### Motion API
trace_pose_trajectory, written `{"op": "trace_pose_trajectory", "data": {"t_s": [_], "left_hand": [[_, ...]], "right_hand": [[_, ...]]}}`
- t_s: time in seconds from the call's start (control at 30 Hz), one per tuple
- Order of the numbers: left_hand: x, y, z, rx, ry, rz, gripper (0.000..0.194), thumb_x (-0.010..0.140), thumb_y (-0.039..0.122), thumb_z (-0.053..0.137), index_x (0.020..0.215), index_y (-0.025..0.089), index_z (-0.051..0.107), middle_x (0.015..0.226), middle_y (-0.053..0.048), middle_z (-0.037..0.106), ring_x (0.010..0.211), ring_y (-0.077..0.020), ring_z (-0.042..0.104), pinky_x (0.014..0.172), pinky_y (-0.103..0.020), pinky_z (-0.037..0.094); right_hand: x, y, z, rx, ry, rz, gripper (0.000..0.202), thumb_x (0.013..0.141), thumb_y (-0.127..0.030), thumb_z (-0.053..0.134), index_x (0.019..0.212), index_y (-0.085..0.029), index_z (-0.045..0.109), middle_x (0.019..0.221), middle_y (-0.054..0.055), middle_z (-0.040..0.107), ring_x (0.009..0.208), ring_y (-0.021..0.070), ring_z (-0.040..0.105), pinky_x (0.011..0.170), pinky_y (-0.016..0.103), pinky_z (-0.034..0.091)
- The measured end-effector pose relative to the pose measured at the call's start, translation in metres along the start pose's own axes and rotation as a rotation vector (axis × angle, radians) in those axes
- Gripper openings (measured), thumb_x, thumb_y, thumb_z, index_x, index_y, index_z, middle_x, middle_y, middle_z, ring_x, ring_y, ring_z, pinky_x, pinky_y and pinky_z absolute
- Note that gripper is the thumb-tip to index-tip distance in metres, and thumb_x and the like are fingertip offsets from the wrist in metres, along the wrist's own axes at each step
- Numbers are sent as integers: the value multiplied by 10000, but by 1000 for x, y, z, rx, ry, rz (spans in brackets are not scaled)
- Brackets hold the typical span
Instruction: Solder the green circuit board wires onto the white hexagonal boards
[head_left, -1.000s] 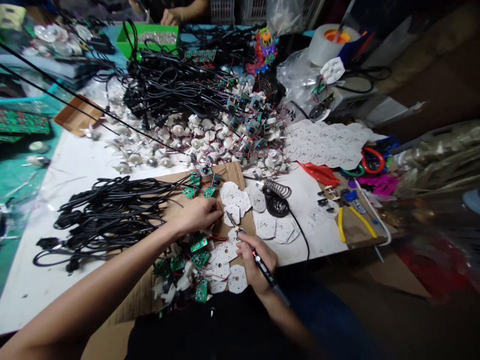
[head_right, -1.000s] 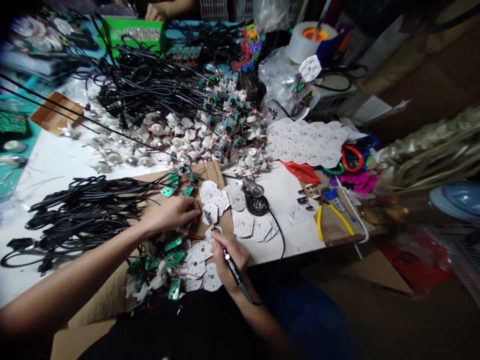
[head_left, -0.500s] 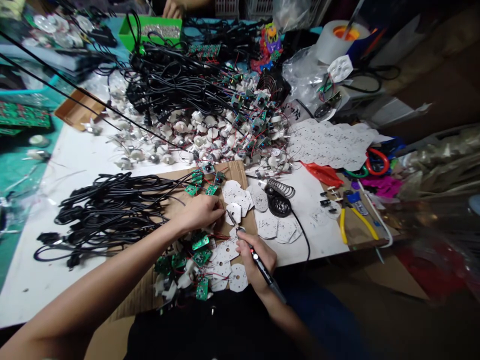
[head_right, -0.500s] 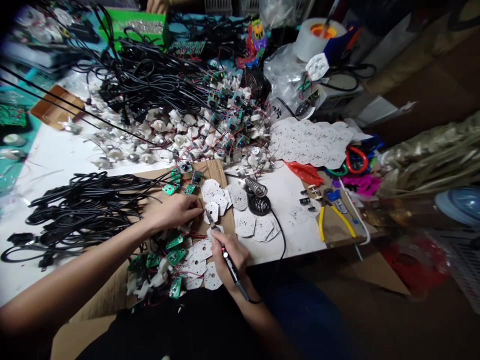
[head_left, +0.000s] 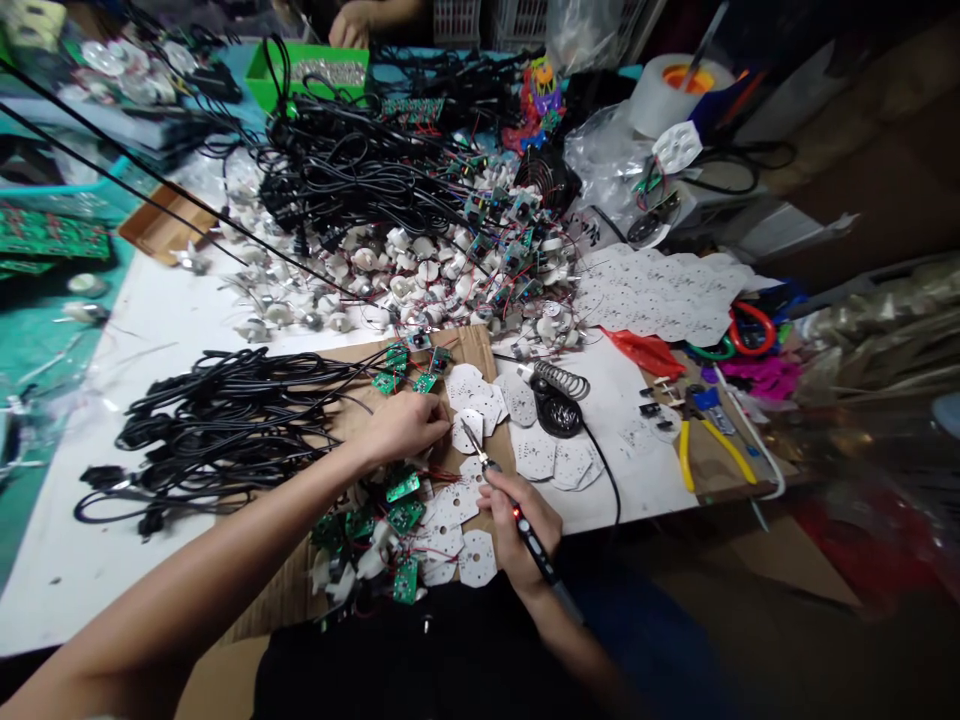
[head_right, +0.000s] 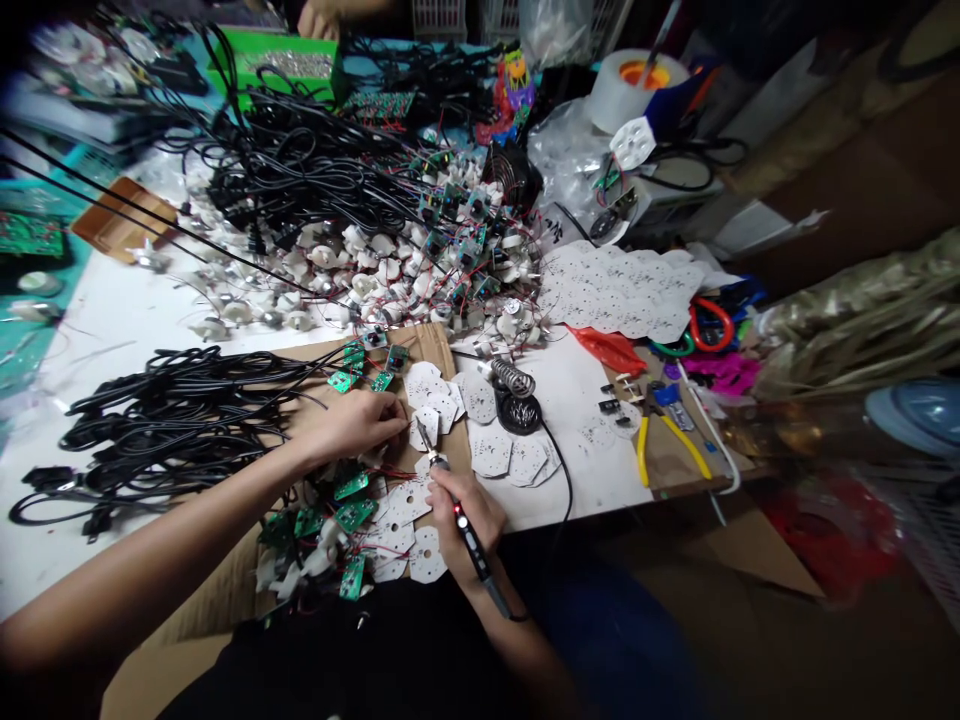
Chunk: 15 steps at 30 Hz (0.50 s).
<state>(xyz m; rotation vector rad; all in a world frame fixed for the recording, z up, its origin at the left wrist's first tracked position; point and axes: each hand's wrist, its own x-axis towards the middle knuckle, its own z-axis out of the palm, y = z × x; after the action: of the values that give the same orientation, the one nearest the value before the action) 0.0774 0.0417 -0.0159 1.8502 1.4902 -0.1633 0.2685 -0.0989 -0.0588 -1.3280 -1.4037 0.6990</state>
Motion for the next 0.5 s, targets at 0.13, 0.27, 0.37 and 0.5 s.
{"op": "trace_pose_trajectory", "data": {"t_s": [0.13,0.27,0.37,0.5], "left_hand": [[-3,3,1,31,24,-24,179,901,247,583,909,197,754,825,-38,774,721,-182,688,615,-253,393],[-6,6,5,79,68,-50,188,904,251,586,944,195,761,829,-51,778,753,-199,706,632,-263,400],[-8,6,9,114,99,-49,203,921,252,576,984,187,758,852,-68,782,777,-213,717,663,-273,426],[-14,6,17,206,177,28,183,919,223,578,971,173,747,940,-96,775,858,-227,720,732,-288,465]], "right_hand": [[-1,2,-1,3,25,10,221,1009,-184,589,1142,-231,759,862,19,809,625,143,778,638,237,652],[1,4,-1,7,35,-26,212,1016,-183,583,1142,-216,750,868,23,807,616,135,770,628,232,645],[3,3,-1,25,39,-40,210,1017,-181,581,1142,-212,746,855,19,801,610,129,763,604,224,635],[4,3,0,35,38,-17,211,1014,-180,582,1137,-216,750,854,17,801,613,132,765,611,229,641]]}}
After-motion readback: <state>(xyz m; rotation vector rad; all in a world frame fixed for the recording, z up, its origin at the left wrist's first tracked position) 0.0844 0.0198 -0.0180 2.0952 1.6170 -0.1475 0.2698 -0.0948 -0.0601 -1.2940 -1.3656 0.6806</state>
